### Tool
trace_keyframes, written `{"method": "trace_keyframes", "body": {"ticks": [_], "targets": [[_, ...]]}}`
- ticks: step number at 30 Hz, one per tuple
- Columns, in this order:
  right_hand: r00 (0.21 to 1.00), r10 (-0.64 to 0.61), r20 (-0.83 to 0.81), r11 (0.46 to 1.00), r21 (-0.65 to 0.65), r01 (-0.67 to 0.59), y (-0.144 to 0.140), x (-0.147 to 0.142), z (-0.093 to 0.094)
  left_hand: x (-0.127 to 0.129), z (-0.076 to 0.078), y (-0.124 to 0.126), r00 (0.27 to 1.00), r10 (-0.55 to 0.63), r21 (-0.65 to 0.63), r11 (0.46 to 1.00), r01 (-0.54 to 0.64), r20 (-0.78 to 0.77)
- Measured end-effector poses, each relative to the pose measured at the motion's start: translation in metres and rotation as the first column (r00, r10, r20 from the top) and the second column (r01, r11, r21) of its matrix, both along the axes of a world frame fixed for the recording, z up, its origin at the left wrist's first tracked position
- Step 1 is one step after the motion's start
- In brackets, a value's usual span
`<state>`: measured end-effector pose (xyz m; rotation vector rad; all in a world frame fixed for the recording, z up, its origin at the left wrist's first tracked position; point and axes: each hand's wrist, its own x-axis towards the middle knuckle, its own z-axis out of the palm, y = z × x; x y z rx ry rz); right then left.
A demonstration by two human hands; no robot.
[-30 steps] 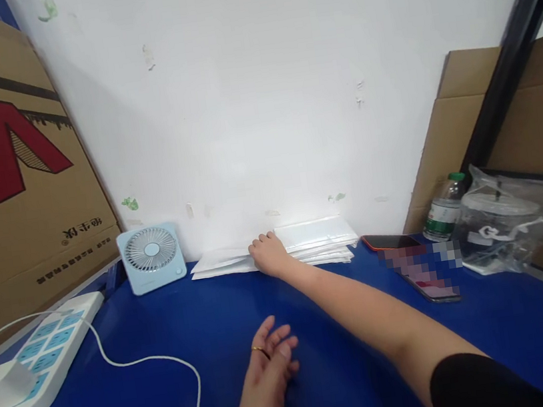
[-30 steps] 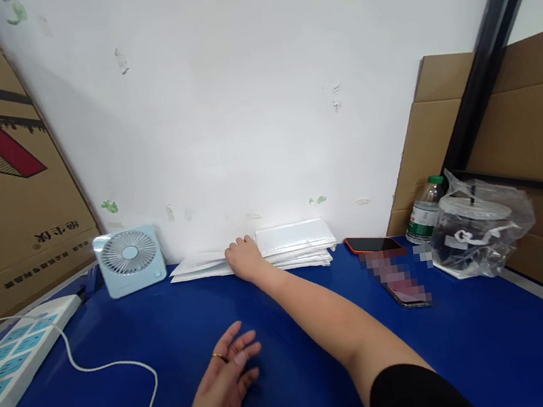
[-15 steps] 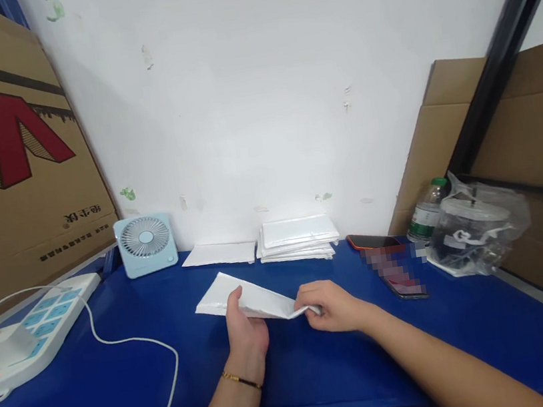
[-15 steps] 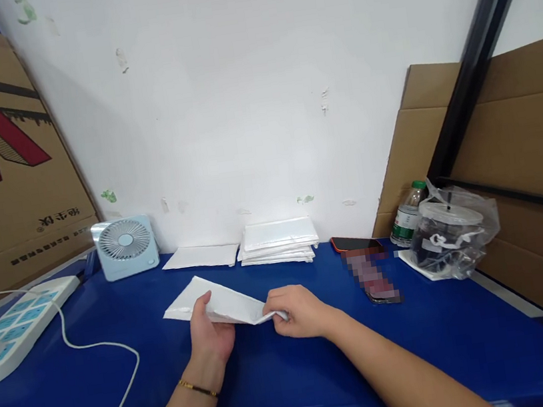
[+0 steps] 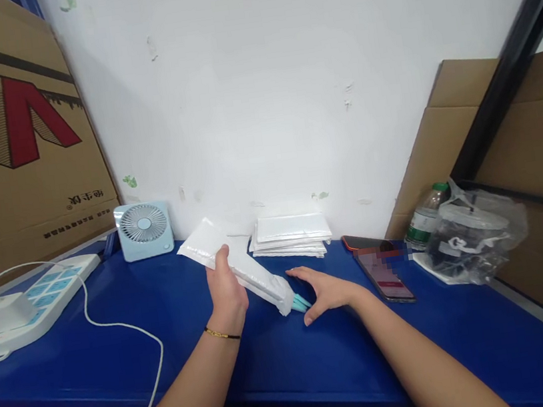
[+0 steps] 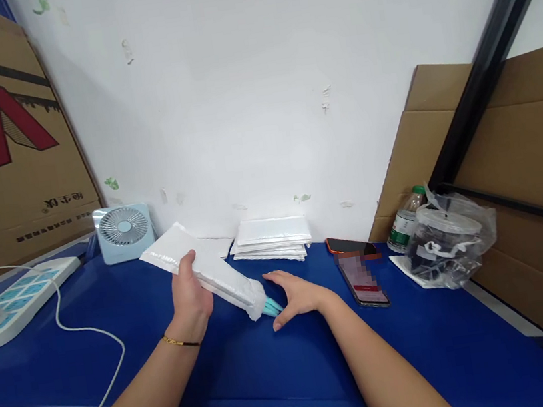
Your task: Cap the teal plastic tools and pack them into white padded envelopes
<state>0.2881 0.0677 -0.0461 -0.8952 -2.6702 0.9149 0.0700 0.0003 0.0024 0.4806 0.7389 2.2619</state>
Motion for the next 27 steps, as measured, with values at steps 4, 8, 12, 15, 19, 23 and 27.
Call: {"method": "trace_keyframes", "body": {"ticks": [4,8,12,15,19,23,27], "targets": [[0.999,-0.014,-0.035,0.998,0.059,0.016,-0.006,-0.009,-0.002,0.002,0.012,-0.003,1.0,0.009,0.067,0.998,-0.009,-0.01],[0.983,-0.005,-0.185,0.989,0.146,0.032,-0.017,-0.033,-0.006,0.007,0.01,-0.003,0.999,-0.053,0.077,0.996,0.051,0.015],[0.977,-0.094,-0.19,0.956,0.256,0.142,-0.018,-0.049,-0.015,0.007,-0.002,-0.001,0.991,-0.05,-0.035,0.998,0.055,0.124],[0.99,-0.108,-0.086,0.922,0.364,0.132,-0.013,-0.042,-0.015,-0.003,-0.004,0.002,0.984,-0.01,-0.087,0.996,0.026,0.179],[0.992,-0.109,0.058,0.897,0.435,0.073,-0.011,-0.024,-0.006,-0.025,0.005,0.003,0.989,0.065,-0.038,0.997,-0.06,0.133],[0.989,-0.106,0.101,0.887,0.46,0.048,-0.013,-0.02,-0.001,-0.046,0.025,0.001,0.988,0.149,0.062,0.987,-0.151,0.037],[0.988,-0.1,0.115,0.874,0.484,0.032,-0.016,-0.026,0.0,-0.049,0.049,-0.009,0.976,0.2,0.182,0.966,-0.181,-0.086]]}}
